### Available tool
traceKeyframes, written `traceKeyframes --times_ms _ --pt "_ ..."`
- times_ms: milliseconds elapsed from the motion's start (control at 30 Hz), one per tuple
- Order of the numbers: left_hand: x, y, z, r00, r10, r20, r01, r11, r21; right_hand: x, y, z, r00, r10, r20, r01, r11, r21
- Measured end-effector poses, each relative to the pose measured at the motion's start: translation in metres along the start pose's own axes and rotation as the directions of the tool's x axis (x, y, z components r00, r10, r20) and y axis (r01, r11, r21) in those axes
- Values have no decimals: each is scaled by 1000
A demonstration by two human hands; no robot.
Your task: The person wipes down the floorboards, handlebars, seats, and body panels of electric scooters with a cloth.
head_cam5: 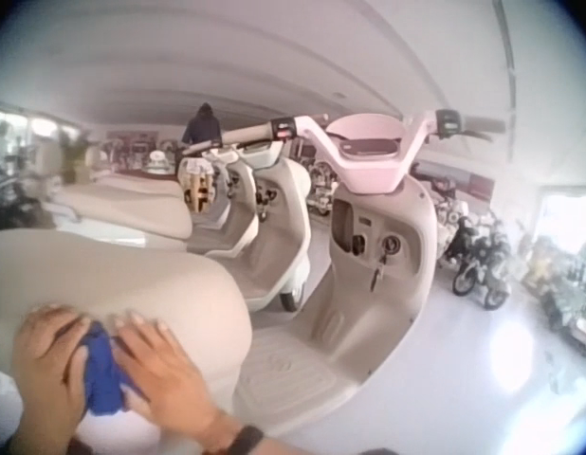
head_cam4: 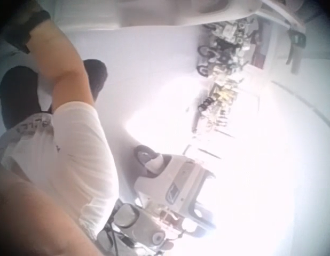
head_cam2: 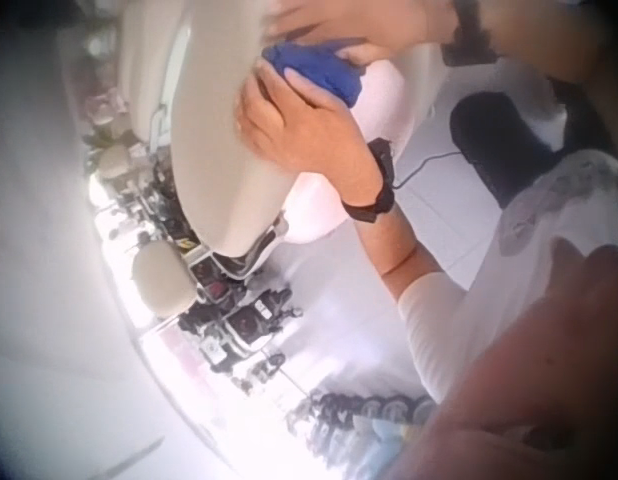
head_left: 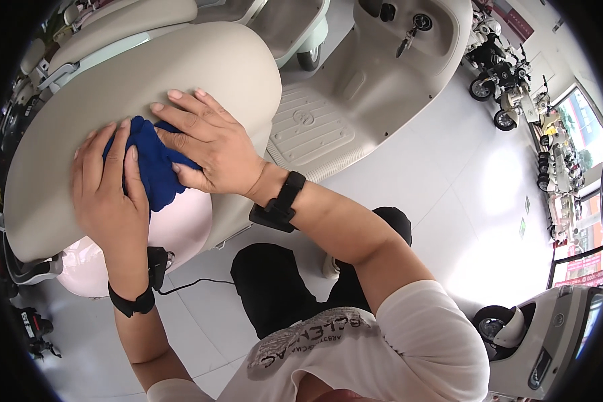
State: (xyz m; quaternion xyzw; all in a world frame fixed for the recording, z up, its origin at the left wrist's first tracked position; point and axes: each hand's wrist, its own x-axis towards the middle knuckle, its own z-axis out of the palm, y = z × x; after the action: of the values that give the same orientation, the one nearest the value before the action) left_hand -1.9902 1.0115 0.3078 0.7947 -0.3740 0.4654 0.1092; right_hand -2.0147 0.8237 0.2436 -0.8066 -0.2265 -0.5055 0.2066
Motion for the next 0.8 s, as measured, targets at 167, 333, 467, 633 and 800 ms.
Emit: traceKeyframes --times_ms 167,333,467,633,800 --pt "3 2 3 1000 12 8 -12 1000 9 -4 16 -6 999 -47 -12 47 998 43" --pt "-1 0 3 1000 -14 5 14 1000 -14 -12 28 -13 1000 -20 1 20 1000 9" --pt "2 5 0 1000 -3 2 3 1000 -3 -21 47 -22 1000 -8 14 8 999 -46" --pt "6 23 13 1000 -9 -1 10 993 116 -25 48 -19 997 59 -48 -59 998 -13" --pt "-4 21 18 1000 -11 -7 11 998 60 -34 26 -8 964 197 -181 -188 980 66"
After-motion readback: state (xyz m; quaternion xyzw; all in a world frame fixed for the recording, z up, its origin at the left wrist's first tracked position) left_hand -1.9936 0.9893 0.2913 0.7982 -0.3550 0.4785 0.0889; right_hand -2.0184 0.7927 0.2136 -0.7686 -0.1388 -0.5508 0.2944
